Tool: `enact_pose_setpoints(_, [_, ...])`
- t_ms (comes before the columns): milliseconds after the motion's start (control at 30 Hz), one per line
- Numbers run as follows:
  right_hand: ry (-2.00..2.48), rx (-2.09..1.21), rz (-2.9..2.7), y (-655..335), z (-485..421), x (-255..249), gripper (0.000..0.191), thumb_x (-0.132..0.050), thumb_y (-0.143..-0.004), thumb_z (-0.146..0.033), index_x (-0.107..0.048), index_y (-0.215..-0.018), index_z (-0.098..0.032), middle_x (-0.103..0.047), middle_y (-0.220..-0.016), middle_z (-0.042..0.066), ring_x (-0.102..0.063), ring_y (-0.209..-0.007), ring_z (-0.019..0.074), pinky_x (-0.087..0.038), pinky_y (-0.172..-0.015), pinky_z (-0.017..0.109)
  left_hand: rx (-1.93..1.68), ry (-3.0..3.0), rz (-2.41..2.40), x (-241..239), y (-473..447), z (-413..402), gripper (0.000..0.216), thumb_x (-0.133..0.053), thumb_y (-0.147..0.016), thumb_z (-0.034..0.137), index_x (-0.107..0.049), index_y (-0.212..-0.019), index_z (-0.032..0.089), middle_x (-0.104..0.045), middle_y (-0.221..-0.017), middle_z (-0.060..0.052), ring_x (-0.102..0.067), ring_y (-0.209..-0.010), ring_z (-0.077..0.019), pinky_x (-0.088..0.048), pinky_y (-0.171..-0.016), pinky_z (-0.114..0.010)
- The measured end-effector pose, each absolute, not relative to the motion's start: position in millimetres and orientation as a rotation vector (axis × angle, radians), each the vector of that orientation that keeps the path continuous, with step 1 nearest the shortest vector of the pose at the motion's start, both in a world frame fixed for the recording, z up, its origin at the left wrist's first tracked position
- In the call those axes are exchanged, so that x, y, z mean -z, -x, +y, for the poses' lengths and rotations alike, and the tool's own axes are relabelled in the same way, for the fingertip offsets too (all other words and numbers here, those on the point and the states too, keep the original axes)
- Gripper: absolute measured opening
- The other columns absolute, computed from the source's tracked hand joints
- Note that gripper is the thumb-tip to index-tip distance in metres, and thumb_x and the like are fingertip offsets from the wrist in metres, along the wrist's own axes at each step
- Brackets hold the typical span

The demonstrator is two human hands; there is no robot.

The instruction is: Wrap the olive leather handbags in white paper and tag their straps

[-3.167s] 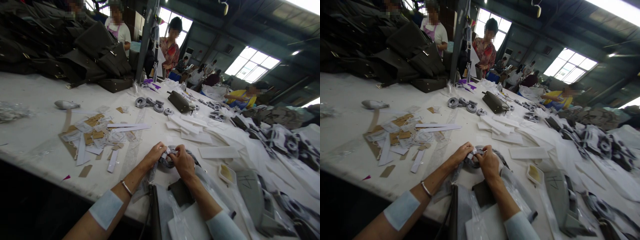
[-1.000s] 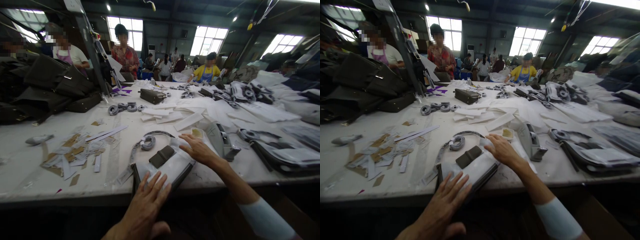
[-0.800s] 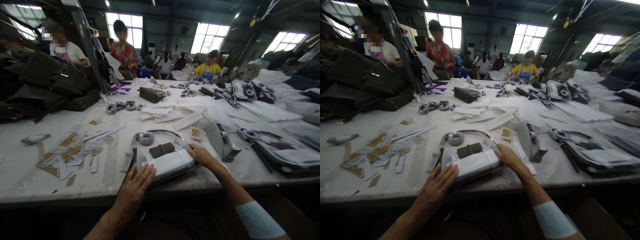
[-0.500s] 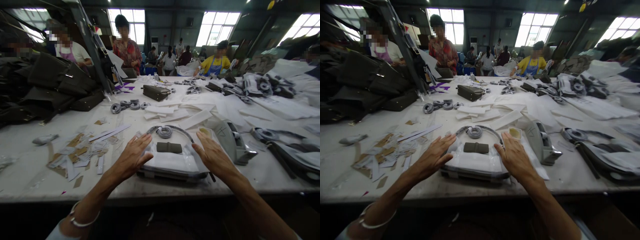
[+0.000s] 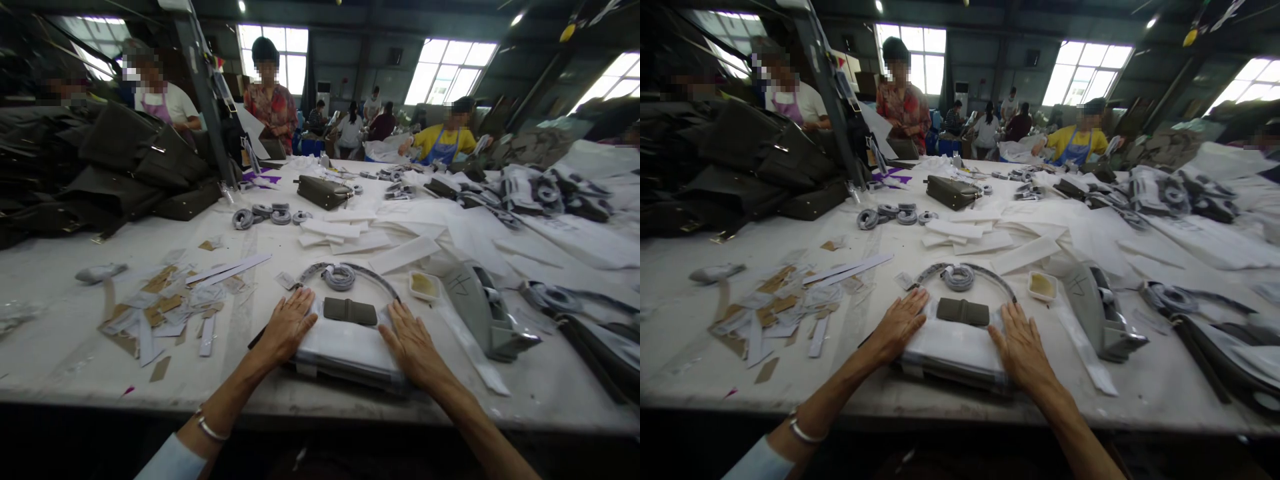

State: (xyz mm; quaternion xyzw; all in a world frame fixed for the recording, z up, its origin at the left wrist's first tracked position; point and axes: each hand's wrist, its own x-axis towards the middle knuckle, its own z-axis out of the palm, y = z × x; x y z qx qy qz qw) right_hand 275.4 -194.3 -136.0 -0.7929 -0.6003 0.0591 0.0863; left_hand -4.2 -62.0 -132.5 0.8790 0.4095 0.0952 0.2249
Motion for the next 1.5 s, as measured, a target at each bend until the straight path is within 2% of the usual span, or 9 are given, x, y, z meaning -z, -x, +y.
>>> enact_pose_setpoints(300, [2.155, -0.289, -1.445, -282, -210, 147, 0.072, -0.034, -0.09, -0.055, -0.04, -0.144, -0.009, -0.032, -0.155, 0.017, -0.025, -0.145, 0.0298, -0.014, -0.12, 0.054, -0.726, -1.652, 1.19, 137, 16, -63, 0.067, -0.058, -0.082, 0.038, -0.042, -0.142, 0.012, -0.037, -0.153, -0.014, -0.031, -0.144, -0.0257, -0.018, -0.121, -0.04])
enact_pose_setpoints(500, [1.774, -0.465, -0.564, -283, -262, 115, 0.064, -0.066, -0.072, -0.063, -0.057, -0.117, -0.019, -0.064, -0.122, 0.012, -0.056, -0.12, 0.0318, -0.047, -0.101, 0.046, -0.633, -1.311, 1.145, 122, 37, -62, 0.081, -0.068, -0.072, 0.05, -0.045, -0.136, 0.007, -0.05, -0.142, -0.022, -0.049, -0.132, -0.0294, -0.042, -0.107, -0.035])
enact_pose_setpoints(600, [1.618, -0.952, -0.201, -262, -306, 113, 0.066, -0.079, -0.059, -0.064, -0.059, -0.101, -0.017, -0.071, -0.097, 0.011, -0.065, -0.103, 0.0325, -0.055, -0.083, 0.041, -0.544, -1.119, 1.032, 112, 40, -83, 0.079, -0.077, -0.064, 0.051, -0.053, -0.128, 0.011, -0.06, -0.132, -0.016, -0.058, -0.121, -0.029, -0.05, -0.096, -0.031])
enact_pose_setpoints(700, [1.367, -1.517, 0.026, -229, -324, 114, 0.08, -0.081, -0.055, -0.07, -0.059, -0.107, -0.014, -0.069, -0.107, 0.018, -0.065, -0.106, 0.034, -0.053, -0.089, 0.044, -0.398, -0.926, 0.87, 106, 30, -118, 0.08, -0.082, -0.061, 0.048, -0.053, -0.128, 0.013, -0.069, -0.115, -0.012, -0.067, -0.1, -0.0282, -0.055, -0.081, -0.031])
enact_pose_setpoints(767, [1.185, -1.635, 0.091, -212, -320, 110, 0.082, -0.08, -0.056, -0.07, -0.059, -0.111, -0.014, -0.067, -0.115, 0.019, -0.064, -0.111, 0.0328, -0.051, -0.095, 0.044, -0.373, -0.87, 0.778, 108, 20, -145, 0.085, -0.083, -0.06, 0.046, -0.05, -0.13, 0.013, -0.07, -0.111, -0.013, -0.068, -0.095, -0.0293, -0.056, -0.079, -0.034])
enact_pose_setpoints(1133, [1.033, -1.331, 0.233, -201, -292, 98, 0.06, -0.076, -0.076, -0.048, -0.056, -0.122, -0.014, -0.075, -0.095, 0.01, -0.068, -0.101, 0.0307, -0.055, -0.089, 0.045, -0.667, -1.028, 0.829, 133, -20, -215, 0.096, -0.082, -0.054, 0.059, -0.044, -0.134, 0.02, -0.067, -0.118, -0.012, -0.06, -0.113, -0.0343, -0.05, -0.096, -0.041])
enact_pose_setpoints(1233, [1.022, -1.172, 0.251, -209, -278, 90, 0.061, -0.076, -0.077, -0.03, -0.051, -0.129, -0.011, -0.076, -0.092, 0.009, -0.069, -0.1, 0.0291, -0.054, -0.092, 0.043, -0.57, -0.989, 0.776, 133, -23, -215, 0.095, -0.08, -0.054, 0.067, -0.048, -0.131, 0.02, -0.068, -0.111, -0.012, -0.066, -0.097, -0.0315, -0.054, -0.083, -0.039])
enact_pose_setpoints(1367, [1.049, -1.125, 0.195, -226, -273, 67, 0.06, -0.072, -0.078, -0.025, -0.05, -0.131, -0.008, -0.076, -0.096, 0.011, -0.069, -0.101, 0.0291, -0.054, -0.095, 0.043, -0.314, -1.133, 0.47, 121, -2, -198, 0.087, -0.052, -0.064, 0.089, -0.064, -0.11, 0.016, -0.069, -0.088, -0.012, -0.065, -0.071, -0.0223, -0.05, -0.063, -0.032])
enact_pose_setpoints(1500, [1.105, -1.152, 0.147, -246, -281, 48, 0.059, -0.071, -0.078, -0.025, -0.052, -0.131, -0.01, -0.075, -0.102, 0.011, -0.069, -0.103, 0.0294, -0.055, -0.095, 0.043, -0.288, -1.494, 0.63, 85, 24, -147, 0.068, -0.054, -0.072, 0.081, -0.067, -0.081, 0.015, -0.061, -0.06, -0.004, -0.055, -0.055, -0.0154, -0.042, -0.055, -0.026])
